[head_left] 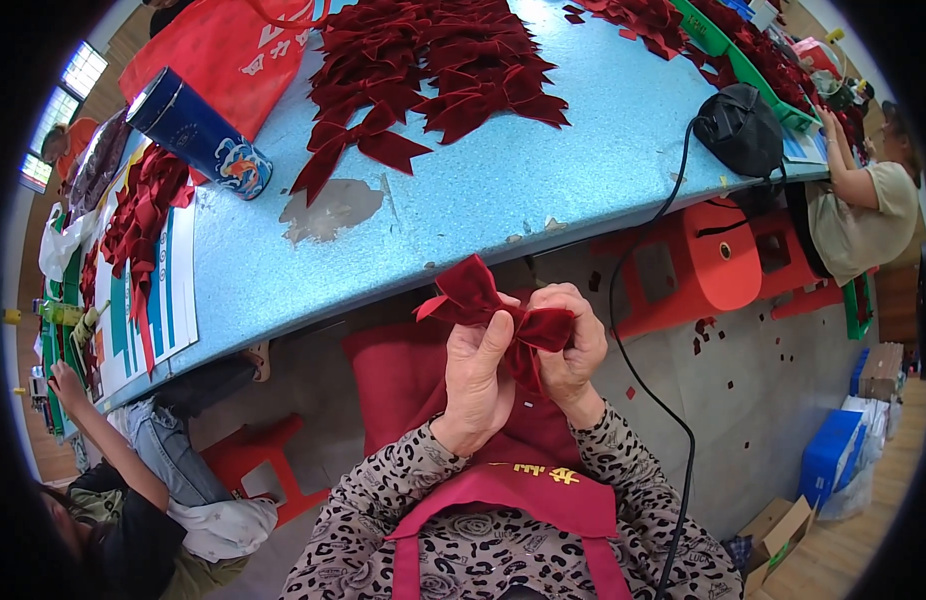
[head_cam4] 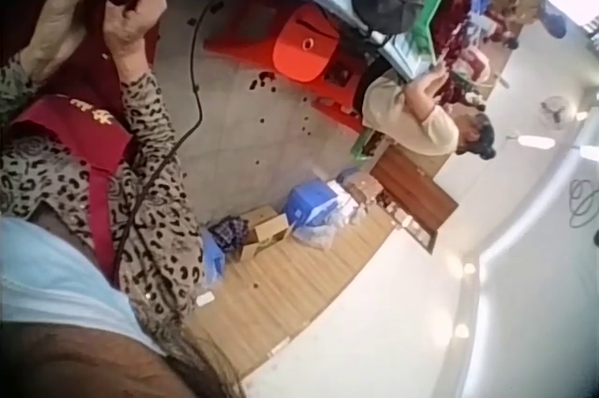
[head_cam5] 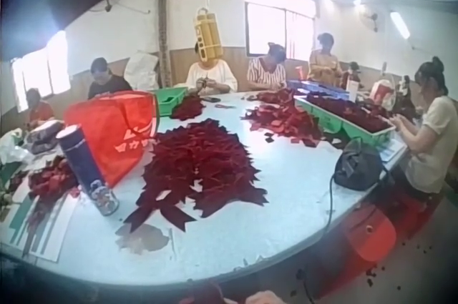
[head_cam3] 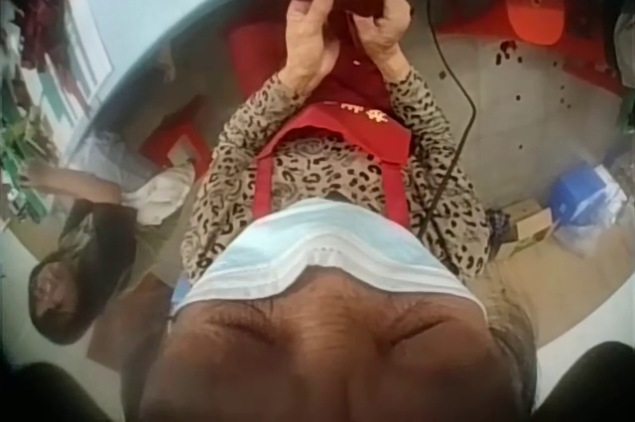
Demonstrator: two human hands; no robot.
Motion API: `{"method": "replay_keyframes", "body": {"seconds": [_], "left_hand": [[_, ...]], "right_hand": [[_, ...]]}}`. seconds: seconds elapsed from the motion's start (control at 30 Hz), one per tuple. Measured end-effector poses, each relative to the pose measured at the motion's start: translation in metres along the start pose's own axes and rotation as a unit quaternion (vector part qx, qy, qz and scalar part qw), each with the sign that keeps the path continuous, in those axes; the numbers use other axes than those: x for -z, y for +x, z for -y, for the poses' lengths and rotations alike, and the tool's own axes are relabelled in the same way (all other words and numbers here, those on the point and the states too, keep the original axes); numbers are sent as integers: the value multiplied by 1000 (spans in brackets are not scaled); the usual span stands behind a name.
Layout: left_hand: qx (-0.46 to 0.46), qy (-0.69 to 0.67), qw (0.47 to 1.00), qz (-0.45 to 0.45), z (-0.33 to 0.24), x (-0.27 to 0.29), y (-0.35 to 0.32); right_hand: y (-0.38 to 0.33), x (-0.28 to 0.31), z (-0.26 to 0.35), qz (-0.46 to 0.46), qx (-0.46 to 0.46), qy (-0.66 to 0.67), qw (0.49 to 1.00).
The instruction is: Assembling red ribbon bows by folding and tying fabric pieces in a factory setting.
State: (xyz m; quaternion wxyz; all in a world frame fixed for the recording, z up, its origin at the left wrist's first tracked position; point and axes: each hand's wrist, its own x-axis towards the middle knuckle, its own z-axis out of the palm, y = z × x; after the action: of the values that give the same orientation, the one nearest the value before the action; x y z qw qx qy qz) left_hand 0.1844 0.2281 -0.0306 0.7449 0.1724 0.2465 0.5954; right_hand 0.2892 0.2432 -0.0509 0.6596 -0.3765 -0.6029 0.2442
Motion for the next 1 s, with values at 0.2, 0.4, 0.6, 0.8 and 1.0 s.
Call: {"method": "replay_keyframes", "body": {"seconds": [0.2, 0.4, 0.6, 0.8, 1.0], "left_hand": [[-10, 13, 1000, -1, 1, 0, -2], [-17, 7, 1000, 4, 4, 1, -3], [-17, 37, 999, 12, 7, -1, -2], [-50, 43, 998, 12, 7, 6, -2], [-60, 72, 995, 21, 8, 9, -4]], "right_hand": [[-4, 0, -1, -6, 5, -20, 1000], [-5, 2, -4, -10, 13, -6, 1000], [-8, 4, -10, -5, 20, 9, 1000], [-4, 0, -5, -8, 59, -26, 998], [-15, -1, -10, -28, 34, 1, 999]]}}
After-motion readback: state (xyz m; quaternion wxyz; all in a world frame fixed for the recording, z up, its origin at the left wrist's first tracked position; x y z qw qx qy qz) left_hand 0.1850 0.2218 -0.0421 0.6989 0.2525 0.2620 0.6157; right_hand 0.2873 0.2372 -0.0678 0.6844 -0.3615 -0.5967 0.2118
